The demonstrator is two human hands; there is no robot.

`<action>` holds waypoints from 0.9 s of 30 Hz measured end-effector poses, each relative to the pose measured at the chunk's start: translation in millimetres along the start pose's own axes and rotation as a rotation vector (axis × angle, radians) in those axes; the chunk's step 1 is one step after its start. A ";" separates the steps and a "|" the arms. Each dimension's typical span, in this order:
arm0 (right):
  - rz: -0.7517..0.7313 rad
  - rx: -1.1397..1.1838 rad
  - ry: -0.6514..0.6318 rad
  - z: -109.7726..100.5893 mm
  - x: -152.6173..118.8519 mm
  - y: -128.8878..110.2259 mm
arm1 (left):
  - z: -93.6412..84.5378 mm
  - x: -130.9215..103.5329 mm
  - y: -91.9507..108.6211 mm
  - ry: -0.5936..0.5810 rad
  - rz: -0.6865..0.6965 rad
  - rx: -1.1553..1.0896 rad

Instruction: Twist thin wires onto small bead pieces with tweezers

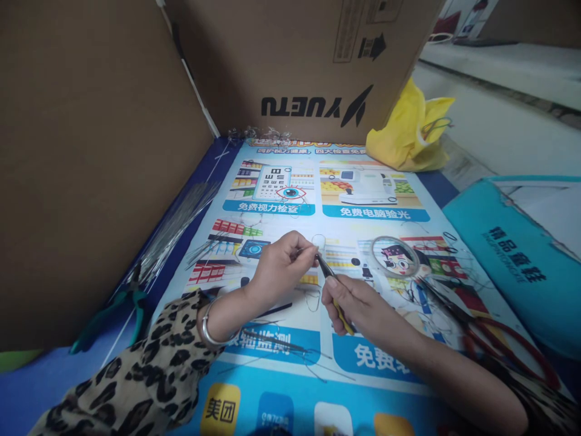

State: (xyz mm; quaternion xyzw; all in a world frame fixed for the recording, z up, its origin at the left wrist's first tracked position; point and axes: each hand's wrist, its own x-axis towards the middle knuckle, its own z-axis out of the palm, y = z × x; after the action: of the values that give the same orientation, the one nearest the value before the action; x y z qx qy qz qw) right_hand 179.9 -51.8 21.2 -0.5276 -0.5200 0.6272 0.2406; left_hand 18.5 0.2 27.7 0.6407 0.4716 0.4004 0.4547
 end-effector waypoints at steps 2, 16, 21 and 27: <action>0.003 -0.006 0.000 0.3 -0.5 -1.6 | 0.1 -0.2 -0.2 0.004 0.010 0.007; -0.083 -0.102 -0.001 -0.3 2.0 1.2 | -0.4 -1.8 1.5 -0.006 0.011 0.031; -0.108 -0.116 -0.006 0.1 0.7 2.5 | -0.2 -0.3 0.2 -0.023 0.016 -0.096; -0.105 -0.162 0.009 0.6 -2.3 1.5 | -2.4 2.7 10.8 -0.072 -0.103 -0.287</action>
State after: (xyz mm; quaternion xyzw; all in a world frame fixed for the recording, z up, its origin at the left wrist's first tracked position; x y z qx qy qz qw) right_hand 180.5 -54.5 20.6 -0.5201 -0.5950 0.5673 0.2316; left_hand 19.5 1.8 38.9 0.5580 0.4253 0.4165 0.5782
